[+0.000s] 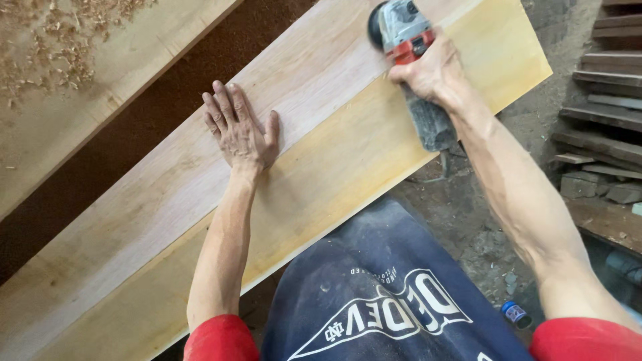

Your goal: The person uses an angle grinder with a sanding disc to sand a large wooden board. They move the tool across the surface in long strokes, occasionally pausing to reposition their hands. The board is supported on a workbench in a workshop.

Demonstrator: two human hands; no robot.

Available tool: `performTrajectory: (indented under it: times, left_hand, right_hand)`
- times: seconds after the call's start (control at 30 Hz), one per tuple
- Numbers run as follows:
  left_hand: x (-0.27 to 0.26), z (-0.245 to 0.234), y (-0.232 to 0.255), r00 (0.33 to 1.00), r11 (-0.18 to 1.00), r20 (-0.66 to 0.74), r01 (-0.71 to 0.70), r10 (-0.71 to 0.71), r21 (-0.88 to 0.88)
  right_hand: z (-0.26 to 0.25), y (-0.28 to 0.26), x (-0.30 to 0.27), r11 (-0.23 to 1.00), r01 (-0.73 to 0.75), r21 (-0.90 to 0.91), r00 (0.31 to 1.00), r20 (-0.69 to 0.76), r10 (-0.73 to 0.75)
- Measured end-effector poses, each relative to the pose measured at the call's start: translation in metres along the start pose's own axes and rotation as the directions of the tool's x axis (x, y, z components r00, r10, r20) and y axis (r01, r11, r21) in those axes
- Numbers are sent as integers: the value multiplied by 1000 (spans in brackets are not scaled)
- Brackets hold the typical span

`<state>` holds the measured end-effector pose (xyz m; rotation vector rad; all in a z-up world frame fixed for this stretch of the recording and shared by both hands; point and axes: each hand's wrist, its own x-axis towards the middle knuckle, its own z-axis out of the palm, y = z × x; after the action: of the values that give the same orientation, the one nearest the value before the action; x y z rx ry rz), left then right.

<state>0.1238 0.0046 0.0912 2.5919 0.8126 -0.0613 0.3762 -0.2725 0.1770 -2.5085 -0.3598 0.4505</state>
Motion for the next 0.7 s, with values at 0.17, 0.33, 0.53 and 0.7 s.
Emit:
performTrajectory:
  times: [0.17,0.33,0.53,0.7]
  left_hand:
    - [2,4,-1,1000,1000,-15,-2,2,7]
    - [1,0,-1,1000,1000,-11,0,0,8]
    - [2,-2,3,1000,1000,-28,4,-4,12]
    - [1,0,4,999,999,-33,25,-24,26]
  right_hand:
    - [-27,-1,5,981,-195,7,979,56,194]
    - [16,-14,-44,982,-163,-93,964,196,178]
    - [-23,17,-33,990,-127,-58,978,157,135]
    - [-90,65,14,975,-223,6,973,64,222]
